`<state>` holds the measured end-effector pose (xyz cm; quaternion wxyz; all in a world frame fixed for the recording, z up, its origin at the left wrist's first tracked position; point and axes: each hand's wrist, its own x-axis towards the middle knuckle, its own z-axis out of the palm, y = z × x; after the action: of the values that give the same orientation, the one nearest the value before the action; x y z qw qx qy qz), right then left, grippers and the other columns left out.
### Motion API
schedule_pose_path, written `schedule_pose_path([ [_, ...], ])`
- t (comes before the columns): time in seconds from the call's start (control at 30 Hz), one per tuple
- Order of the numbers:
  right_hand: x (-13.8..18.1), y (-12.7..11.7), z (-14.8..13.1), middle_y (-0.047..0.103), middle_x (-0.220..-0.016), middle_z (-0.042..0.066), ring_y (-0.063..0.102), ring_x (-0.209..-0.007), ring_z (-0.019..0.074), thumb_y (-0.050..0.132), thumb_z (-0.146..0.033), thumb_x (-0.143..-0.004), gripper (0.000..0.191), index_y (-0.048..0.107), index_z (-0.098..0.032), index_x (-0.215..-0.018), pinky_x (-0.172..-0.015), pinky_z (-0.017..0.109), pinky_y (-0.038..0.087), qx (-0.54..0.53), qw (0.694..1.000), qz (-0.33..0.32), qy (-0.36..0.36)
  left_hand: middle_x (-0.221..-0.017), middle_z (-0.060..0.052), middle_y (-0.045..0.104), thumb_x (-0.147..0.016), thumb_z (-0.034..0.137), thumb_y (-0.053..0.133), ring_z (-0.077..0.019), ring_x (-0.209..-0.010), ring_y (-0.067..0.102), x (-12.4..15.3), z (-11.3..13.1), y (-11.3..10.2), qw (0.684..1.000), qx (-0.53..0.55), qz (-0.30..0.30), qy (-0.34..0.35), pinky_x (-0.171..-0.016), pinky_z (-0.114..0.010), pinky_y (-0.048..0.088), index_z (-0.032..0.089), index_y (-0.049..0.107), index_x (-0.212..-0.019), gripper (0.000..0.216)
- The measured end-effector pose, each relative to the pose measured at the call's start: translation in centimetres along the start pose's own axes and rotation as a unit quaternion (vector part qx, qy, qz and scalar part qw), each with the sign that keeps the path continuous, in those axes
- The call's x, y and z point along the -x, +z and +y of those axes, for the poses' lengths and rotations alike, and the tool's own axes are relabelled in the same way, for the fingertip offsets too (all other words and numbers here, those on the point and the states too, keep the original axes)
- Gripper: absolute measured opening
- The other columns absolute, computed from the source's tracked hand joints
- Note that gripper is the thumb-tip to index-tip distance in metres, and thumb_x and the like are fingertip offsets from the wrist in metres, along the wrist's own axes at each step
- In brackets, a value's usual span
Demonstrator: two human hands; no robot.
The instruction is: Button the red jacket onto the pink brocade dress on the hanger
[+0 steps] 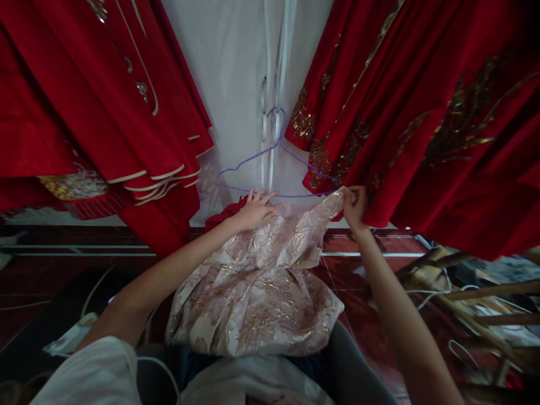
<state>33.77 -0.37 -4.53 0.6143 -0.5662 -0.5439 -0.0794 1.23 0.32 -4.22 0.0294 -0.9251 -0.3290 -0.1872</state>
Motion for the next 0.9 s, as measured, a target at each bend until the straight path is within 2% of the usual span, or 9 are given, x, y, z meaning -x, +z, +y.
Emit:
schedule_pose_path([
  [0.07,0.2,-0.6,1.7,0.053,-0.074,0.006,0.055,-0.069,0.0223,0.043,-0.054,-0.083,0.03,0.043,-0.024,-0.08,-0.072,0.042,0.048,0.021,0.999,0.039,0.021,-0.149,-0.004,0.04,-0.096,0.046,0.038,-0.0311,-0.132,0.034,0.8,0.1,-0.8,1.0,0.003,0.007,0.011,-0.111,-0.062,0.014,0.026,0.07,-0.101,0.039],
  [0.13,0.3,-1.0,2.6,0.053,-0.075,0.006,0.055,-0.07,0.0222,0.042,-0.056,-0.083,0.032,0.043,-0.024,-0.081,-0.074,0.043,0.049,0.034,0.998,0.049,0.032,-0.148,-0.003,0.041,-0.096,0.046,0.038,-0.03,-0.131,0.034,1.2,0.2,-1.4,1.0,0.005,0.011,0.018,-0.111,-0.061,0.015,0.026,0.07,-0.103,0.038],
  [0.33,-0.3,-0.5,3.1,0.052,-0.076,0.004,0.055,-0.071,0.0201,0.043,-0.057,-0.082,0.034,0.044,-0.023,-0.082,-0.074,0.04,0.049,0.014,0.998,0.061,0.027,-0.145,-0.004,0.044,-0.096,0.047,0.037,-0.0291,-0.128,0.037,1.2,0.5,-1.7,1.0,0.018,0.011,0.018,-0.109,-0.057,0.018,0.025,0.071,-0.098,0.041],
  [0.47,-1.5,0.6,0.5,0.054,-0.078,0.003,0.057,-0.075,0.0192,0.044,-0.054,-0.085,0.033,0.047,-0.022,-0.083,-0.076,0.038,0.049,-0.012,0.999,0.052,0.002,-0.144,-0.003,0.045,-0.096,0.049,0.036,-0.0282,-0.126,0.039,0.7,1.0,-1.6,0.999,0.026,0.005,0.017,-0.107,-0.054,0.023,0.025,0.071,-0.096,0.042],
  [0.67,-2.6,1.8,-6.6,0.065,-0.086,0.007,0.058,-0.081,0.0208,0.046,-0.044,-0.091,0.024,0.055,-0.022,-0.087,-0.077,0.037,0.047,0.015,0.994,-0.066,-0.082,-0.142,-0.004,0.045,-0.095,0.05,0.035,-0.0297,-0.127,0.039,-0.2,2.2,-0.8,0.998,0.067,-0.003,0.0,-0.108,-0.059,0.021,0.027,0.071,-0.095,0.043],
  [0.8,-2.4,2.5,-7.4,0.063,-0.078,0.005,0.057,-0.076,0.0216,0.049,-0.045,-0.09,0.024,0.054,-0.023,-0.082,-0.073,0.037,0.045,0.06,0.99,-0.086,-0.095,-0.137,-0.004,0.05,-0.095,0.048,0.038,-0.0284,-0.128,0.039,-0.3,1.8,-0.7,0.997,0.081,0.018,-0.003,-0.11,-0.058,0.02,0.027,0.071,-0.094,0.04],
  [0.9,-2.4,2.4,-6.6,0.06,-0.072,0.003,0.056,-0.072,0.0208,0.047,-0.051,-0.09,0.031,0.051,-0.024,-0.076,-0.069,0.036,0.044,0.055,0.987,-0.107,-0.102,-0.135,-0.005,0.051,-0.097,0.043,0.036,-0.0238,-0.126,0.043,0.1,-0.2,-1.5,0.993,0.11,0.048,0.007,-0.11,-0.048,0.026,0.024,0.069,-0.096,0.039],
])
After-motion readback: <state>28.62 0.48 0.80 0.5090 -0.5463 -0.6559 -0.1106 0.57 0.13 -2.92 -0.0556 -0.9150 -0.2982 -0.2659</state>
